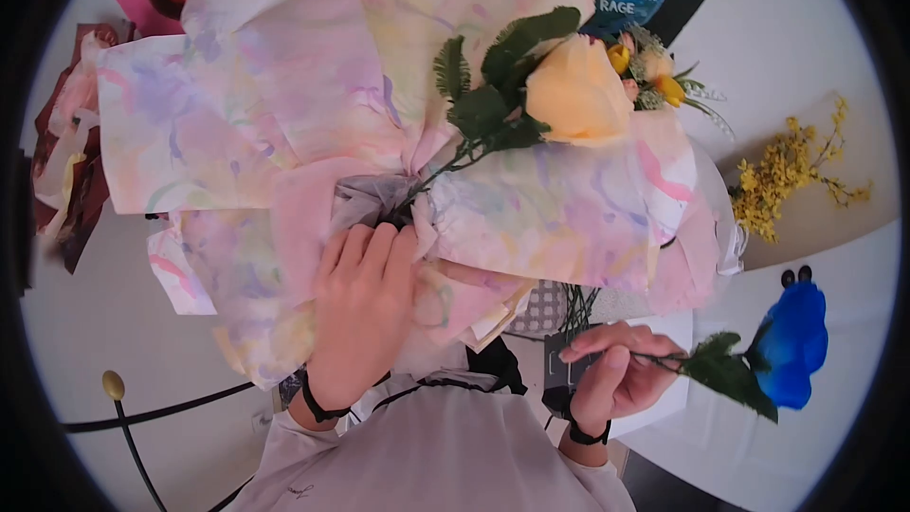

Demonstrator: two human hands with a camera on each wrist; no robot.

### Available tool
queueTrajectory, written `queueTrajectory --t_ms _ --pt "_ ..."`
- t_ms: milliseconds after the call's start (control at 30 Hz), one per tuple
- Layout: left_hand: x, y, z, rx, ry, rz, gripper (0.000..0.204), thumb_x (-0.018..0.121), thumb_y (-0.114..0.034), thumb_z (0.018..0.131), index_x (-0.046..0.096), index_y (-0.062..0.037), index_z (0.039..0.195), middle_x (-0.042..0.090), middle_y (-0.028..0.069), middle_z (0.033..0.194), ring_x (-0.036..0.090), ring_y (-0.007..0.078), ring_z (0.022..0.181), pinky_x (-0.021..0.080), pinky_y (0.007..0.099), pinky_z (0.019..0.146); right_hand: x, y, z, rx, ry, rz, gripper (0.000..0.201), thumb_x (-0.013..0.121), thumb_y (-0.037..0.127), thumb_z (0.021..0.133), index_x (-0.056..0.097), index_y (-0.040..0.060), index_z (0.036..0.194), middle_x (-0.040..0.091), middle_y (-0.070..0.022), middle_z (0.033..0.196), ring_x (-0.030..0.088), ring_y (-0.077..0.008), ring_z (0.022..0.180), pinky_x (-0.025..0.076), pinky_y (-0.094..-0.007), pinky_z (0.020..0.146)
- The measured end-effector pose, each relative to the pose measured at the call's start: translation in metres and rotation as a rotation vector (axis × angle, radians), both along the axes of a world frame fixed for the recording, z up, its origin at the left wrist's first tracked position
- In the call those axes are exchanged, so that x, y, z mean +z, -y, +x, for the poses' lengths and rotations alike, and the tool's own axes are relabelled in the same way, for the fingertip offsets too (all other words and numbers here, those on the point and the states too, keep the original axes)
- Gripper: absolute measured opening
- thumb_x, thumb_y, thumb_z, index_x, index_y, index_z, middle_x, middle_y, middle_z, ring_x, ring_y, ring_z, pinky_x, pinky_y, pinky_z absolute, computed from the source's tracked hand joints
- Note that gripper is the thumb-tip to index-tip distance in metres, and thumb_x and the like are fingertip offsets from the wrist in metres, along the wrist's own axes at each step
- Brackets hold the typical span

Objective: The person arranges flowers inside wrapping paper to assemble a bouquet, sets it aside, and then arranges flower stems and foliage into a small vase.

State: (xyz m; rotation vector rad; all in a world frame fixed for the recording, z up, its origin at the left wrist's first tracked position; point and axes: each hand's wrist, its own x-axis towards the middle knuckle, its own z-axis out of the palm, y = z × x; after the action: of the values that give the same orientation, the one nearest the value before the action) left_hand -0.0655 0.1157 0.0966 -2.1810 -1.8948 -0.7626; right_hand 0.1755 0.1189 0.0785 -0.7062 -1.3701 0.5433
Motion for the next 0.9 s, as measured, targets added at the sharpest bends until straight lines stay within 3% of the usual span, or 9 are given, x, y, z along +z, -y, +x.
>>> queueTrajectory --t_ms 233,333,400,500,633,733,900 --pt "0.0 -0.009 0.002 -0.029 -0.005 -0.05 0.027 0.069 -0.011 0.07 0.057 -0.0029 0.093 0.053 0.0093 0.089 0.055 0.0277 0.087 0.042 0.0403 0.075 0.0 -0.014 -0.011 -0.117 -0.01 -0.22 0.017 0.049 -0.002 0.102 0.041 -0.0019 0.117 0.066 -0.0167 0.082 0.061 -0.0162 0.066 0.051 -0.0275 0.063" --pt "0.001 -0.01 0.003 -0.01 -0.021 -0.066 0.024 0.069 -0.007 0.071 0.056 -0.003 0.091 0.053 0.0102 0.087 0.055 0.0293 0.085 0.04 0.0413 0.073 -0.021 -0.022 -0.008 -0.137 -0.033 -0.325 0.015 0.051 -0.001 0.102 0.043 -0.0032 0.115 0.067 -0.0155 0.084 0.063 -0.0156 0.067 0.052 -0.0267 0.063" --pt "0.006 -0.012 0.004 -0.009 0.054 -0.071 0.013 0.063 -0.002 0.079 0.052 0.0008 0.085 0.053 0.0145 0.082 0.054 0.0353 0.083 0.041 0.0449 0.072 -0.042 -0.026 0.002 -0.053 0.171 -0.372 0.022 0.049 0.002 0.104 0.046 -0.0039 0.125 0.067 -0.0124 0.09 0.062 -0.0134 0.068 0.05 -0.0247 0.062" --pt "0.008 -0.013 0.005 -0.005 0.045 -0.08 0.012 0.062 -0.001 0.079 0.052 0.0013 0.084 0.054 0.0148 0.082 0.054 0.0363 0.082 0.04 0.0456 0.07 -0.056 -0.029 0.007 -0.063 0.295 -0.389 0.02 0.049 0.003 0.104 0.049 -0.0044 0.123 0.068 -0.0114 0.092 0.063 -0.0127 0.069 0.05 -0.0245 0.062" --pt "0.008 -0.011 0.006 0.003 0.055 -0.088 0.013 0.062 -0.002 0.082 0.05 0.0018 0.085 0.052 0.0157 0.084 0.054 0.0369 0.085 0.042 0.0458 0.074 -0.055 -0.031 0.009 -0.033 0.206 -0.457 0.019 0.049 0.003 0.104 0.05 -0.0044 0.122 0.068 -0.0118 0.095 0.064 -0.0129 0.071 0.051 -0.0246 0.063" --pt "0.004 -0.008 0.008 0.026 0.013 -0.032 0.014 0.063 -0.005 0.087 0.051 0.0024 0.09 0.053 0.0168 0.092 0.053 0.0378 0.092 0.043 0.0464 0.081 -0.056 -0.032 0.012 -0.011 0.185 -0.485 0.02 0.05 0.002 0.104 0.049 -0.0045 0.123 0.068 -0.0122 0.096 0.065 -0.0137 0.073 0.052 -0.0256 0.063" --pt "0.012 0.003 0.015 0.068 0.133 0.007 0.029 0.066 -0.004 0.088 0.056 0.0011 0.115 0.057 0.0165 0.119 0.054 0.0381 0.11 0.043 0.047 0.095 -0.053 -0.028 0.017 0.023 0.099 -0.49 0.014 0.055 0.0 0.101 0.051 -0.0058 0.113 0.071 -0.0137 0.091 0.069 -0.0156 0.075 0.056 -0.0273 0.066"
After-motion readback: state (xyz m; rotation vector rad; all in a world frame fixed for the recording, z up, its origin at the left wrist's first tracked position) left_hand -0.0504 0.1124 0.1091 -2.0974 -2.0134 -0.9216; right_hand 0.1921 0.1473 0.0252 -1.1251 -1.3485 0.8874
